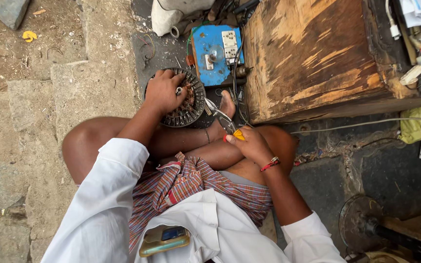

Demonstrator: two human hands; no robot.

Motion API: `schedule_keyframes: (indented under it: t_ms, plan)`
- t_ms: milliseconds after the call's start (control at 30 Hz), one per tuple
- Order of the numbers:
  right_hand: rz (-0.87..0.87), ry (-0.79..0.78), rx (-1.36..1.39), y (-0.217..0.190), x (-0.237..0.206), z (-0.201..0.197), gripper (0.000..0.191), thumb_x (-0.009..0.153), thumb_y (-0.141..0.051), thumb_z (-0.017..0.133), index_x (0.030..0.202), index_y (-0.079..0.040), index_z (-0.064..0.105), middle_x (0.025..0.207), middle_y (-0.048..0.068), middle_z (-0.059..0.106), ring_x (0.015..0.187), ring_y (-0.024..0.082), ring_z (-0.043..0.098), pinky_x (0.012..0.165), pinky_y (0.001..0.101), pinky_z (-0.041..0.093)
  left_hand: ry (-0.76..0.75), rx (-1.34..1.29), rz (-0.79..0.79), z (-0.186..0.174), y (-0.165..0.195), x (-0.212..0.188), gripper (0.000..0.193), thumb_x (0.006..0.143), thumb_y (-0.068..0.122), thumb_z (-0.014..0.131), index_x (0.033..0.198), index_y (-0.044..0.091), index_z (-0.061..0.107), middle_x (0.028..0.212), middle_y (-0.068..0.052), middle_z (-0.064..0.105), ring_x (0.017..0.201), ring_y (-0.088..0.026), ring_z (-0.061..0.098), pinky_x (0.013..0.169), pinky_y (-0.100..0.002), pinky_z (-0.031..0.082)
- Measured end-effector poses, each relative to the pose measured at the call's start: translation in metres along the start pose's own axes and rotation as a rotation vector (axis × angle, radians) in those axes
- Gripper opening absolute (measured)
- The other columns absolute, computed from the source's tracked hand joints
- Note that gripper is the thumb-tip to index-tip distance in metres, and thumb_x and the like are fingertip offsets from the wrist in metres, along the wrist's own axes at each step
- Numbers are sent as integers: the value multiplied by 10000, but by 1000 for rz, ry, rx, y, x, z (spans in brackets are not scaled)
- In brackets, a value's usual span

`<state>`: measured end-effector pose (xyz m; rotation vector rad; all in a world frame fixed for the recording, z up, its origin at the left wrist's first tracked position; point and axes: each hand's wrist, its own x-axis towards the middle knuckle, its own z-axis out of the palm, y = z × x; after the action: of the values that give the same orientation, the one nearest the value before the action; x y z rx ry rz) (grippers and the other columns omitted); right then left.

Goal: The person sits on the ground holding a motor armature with copper windings and uses pliers to grip and pull wire out of the assembly, working around the rotor by hand and repositioning it between pulls.

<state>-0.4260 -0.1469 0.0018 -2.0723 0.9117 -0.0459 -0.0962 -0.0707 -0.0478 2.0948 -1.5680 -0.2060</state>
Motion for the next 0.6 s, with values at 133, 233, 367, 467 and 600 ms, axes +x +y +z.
schedule_keyframes:
  t_ms: [133, 233, 367, 467, 600]
  plan:
    - [11, 20, -220, -16, -2, -2, 403, 904, -442, 722, 926, -40, 726, 906, 143, 691, 853, 329, 672, 745, 427, 515, 11, 3, -18, 1, 7, 6, 465, 905, 398, 641, 1274, 127, 723, 1142, -165, 676, 1086, -382, 594, 881, -504, 515]
    - [65, 7, -265, -32, -2, -5, 399, 874, -467, 722, 925, -71, 741, 902, 130, 695, 852, 342, 684, 735, 444, 519, 8, 71, -43, -6, 10, 10, 459, 907, 402, 640, 1269, 134, 730, 1132, -140, 684, 1096, -349, 585, 923, -589, 450]
    - [91, -23, -385, -47, -1, -4, 372, 853, -468, 735, 940, -107, 761, 901, 132, 688, 845, 367, 676, 716, 478, 510, -46, 87, -111, -16, 10, 11, 509, 924, 493, 658, 1294, 147, 698, 1190, -123, 668, 1165, -348, 555, 1033, -685, 334]
    - [28, 18, -426, -48, -3, 1, 378, 855, -471, 741, 930, -101, 761, 906, 135, 693, 846, 378, 673, 717, 488, 509, 116, 18, -91, -20, 11, 4, 758, 778, 582, 742, 1335, 81, 625, 1268, -213, 605, 1191, -411, 517, 971, -665, 350]
    - [28, 51, -392, -36, -11, 10, 368, 879, -440, 737, 905, -73, 746, 902, 139, 681, 844, 369, 670, 728, 480, 506, 304, -69, -84, -17, 19, -35, 663, 871, 427, 786, 1318, -9, 562, 1368, -238, 559, 1261, -400, 512, 1044, -546, 381]
